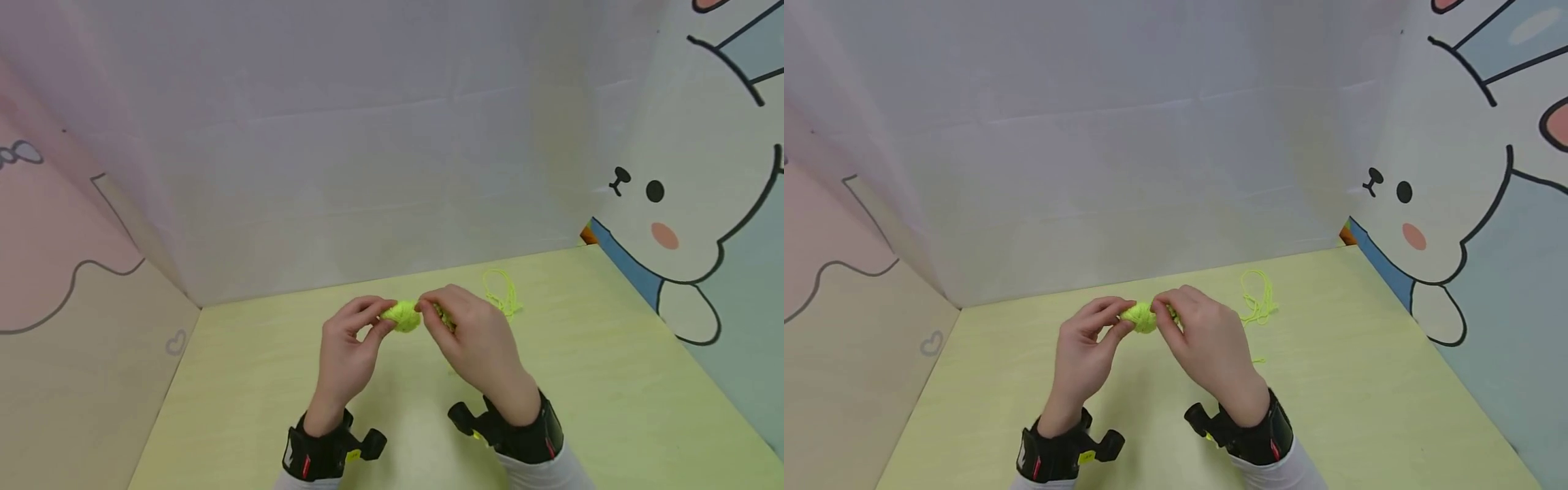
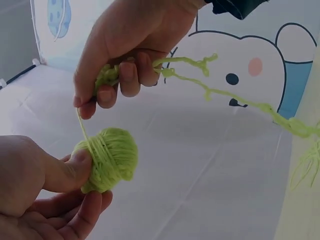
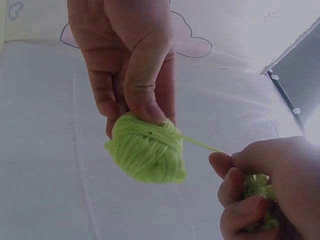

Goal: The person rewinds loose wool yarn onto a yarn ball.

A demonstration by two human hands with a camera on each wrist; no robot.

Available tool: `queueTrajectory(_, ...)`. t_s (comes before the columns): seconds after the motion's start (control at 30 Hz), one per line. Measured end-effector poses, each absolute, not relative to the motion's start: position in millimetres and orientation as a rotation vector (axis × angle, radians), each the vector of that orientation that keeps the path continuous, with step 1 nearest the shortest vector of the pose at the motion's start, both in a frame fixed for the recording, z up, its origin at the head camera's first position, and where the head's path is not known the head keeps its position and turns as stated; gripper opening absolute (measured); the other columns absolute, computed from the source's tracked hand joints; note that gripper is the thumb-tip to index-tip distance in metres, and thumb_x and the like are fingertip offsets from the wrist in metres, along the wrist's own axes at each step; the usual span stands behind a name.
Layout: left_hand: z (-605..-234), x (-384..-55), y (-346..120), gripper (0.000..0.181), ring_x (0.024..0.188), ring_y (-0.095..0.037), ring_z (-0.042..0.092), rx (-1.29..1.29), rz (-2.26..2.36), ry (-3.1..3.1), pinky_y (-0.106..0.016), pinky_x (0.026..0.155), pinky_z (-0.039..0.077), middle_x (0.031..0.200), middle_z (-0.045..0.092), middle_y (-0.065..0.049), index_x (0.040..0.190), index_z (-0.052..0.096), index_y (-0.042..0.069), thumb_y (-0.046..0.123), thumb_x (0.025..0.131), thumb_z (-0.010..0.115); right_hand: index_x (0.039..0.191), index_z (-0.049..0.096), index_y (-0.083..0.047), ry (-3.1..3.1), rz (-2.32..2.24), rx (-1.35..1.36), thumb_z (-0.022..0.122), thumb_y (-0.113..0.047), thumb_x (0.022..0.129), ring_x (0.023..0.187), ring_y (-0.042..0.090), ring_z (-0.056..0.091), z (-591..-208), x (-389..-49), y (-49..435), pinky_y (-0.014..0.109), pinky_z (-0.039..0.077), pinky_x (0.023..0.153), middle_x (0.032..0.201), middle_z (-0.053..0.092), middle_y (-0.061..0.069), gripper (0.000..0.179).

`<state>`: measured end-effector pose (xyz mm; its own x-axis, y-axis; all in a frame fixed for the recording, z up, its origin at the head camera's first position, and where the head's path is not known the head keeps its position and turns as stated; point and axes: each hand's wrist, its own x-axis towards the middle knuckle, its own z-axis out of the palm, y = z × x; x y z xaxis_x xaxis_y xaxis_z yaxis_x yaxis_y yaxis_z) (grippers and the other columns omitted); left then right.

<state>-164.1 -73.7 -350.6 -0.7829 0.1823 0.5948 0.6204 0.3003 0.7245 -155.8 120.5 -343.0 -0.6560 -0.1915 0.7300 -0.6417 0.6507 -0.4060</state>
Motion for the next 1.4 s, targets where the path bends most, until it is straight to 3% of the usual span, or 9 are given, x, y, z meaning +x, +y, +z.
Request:
queueTrajectory(0.1, -358.6, -166.4, -76.7, 0.025, 0.086, -0.020, 0.062, -0.789, -1.573, -2.198, -0.031, 0.073, 0.058, 0.104, 0.069, -0.009, 0.105, 0.075, 0.002, -0.006, 0.081, 0.075, 0.097, 0.071, -0.011, -2.204, 0.895, 0.645, 0.068, -0.015, 0.093, 0.060, 0.007, 0.047, -343.8, -160.2, 123.2, 0.027, 0.046, 0.048, 0.084, 0.066, -0.003, 0.006)
queueTrajectory(0.27, -366.3, -168.2, -84.0, 0.028, 0.090, -0.025, 0.065, -0.886, -1.850, -2.173, -0.031, 0.078, 0.059, 0.108, 0.069, -0.012, 0.112, 0.072, 0.002, -0.005, 0.084, 0.073, 0.099, 0.072, -0.014, -2.258, 0.926, 0.633, 0.066, -0.021, 0.097, 0.066, 0.008, 0.053, -350.4, -168.7, 123.3, 0.031, 0.049, 0.054, 0.087, 0.067, -0.004, 0.009)
queueTrajectory(0.43, -363.8, -166.7, -89.3, 0.027, 0.087, -0.028, 0.065, -0.735, -2.208, -2.105, -0.029, 0.076, 0.060, 0.107, 0.068, -0.015, 0.116, 0.066, -0.002, 0.001, 0.089, 0.072, 0.105, 0.071, -0.016, -2.489, 0.913, 0.640, 0.060, -0.022, 0.100, 0.072, 0.009, 0.056, -357.1, -172.1, 117.2, 0.032, 0.052, 0.062, 0.090, 0.067, -0.005, 0.013)
queueTrajectory(0.6, -365.9, -171.3, -92.9, 0.029, 0.091, -0.028, 0.066, -0.558, -2.376, -1.959, -0.034, 0.079, 0.060, 0.107, 0.067, -0.014, 0.116, 0.059, -0.010, -0.003, 0.090, 0.067, 0.101, 0.070, -0.023, -2.735, 0.844, 0.762, 0.057, -0.028, 0.101, 0.066, 0.009, 0.053, -358.1, -167.4, 109.5, 0.030, 0.048, 0.057, 0.079, 0.062, -0.012, 0.013)
queueTrajectory(0.8, -369.2, -178.2, -91.3, 0.027, 0.092, -0.032, 0.066, -0.393, -2.196, -1.973, -0.033, 0.077, 0.060, 0.104, 0.066, -0.016, 0.112, 0.064, -0.006, -0.002, 0.087, 0.073, 0.091, 0.067, -0.026, -2.818, 0.770, 0.978, 0.056, -0.028, 0.102, 0.061, 0.004, 0.050, -356.0, -154.7, 106.8, 0.025, 0.047, 0.059, 0.074, 0.057, -0.018, 0.016)
queueTrajectory(1.1, -372.7, -180.5, -86.1, 0.024, 0.086, -0.027, 0.067, -0.380, -1.916, -2.052, -0.029, 0.073, 0.061, 0.101, 0.068, -0.013, 0.108, 0.069, 0.003, 0.007, 0.086, 0.077, 0.078, 0.061, -0.027, -2.570, 0.753, 0.992, 0.059, -0.019, 0.096, 0.053, 0.002, 0.041, -347.0, -143.4, 111.9, 0.021, 0.040, 0.050, 0.062, 0.044, -0.018, 0.020)
queueTrajectory(1.4, -366.1, -171.5, -77.3, 0.022, 0.085, -0.015, 0.067, -0.414, -1.778, -2.227, -0.027, 0.070, 0.061, 0.099, 0.071, -0.006, 0.105, 0.071, 0.006, 0.002, 0.084, 0.077, 0.094, 0.071, -0.018, -2.332, 0.797, 0.910, 0.065, -0.019, 0.095, 0.060, 0.002, 0.046, -344.4, -149.5, 116.7, 0.021, 0.044, 0.049, 0.080, 0.063, -0.012, 0.006)
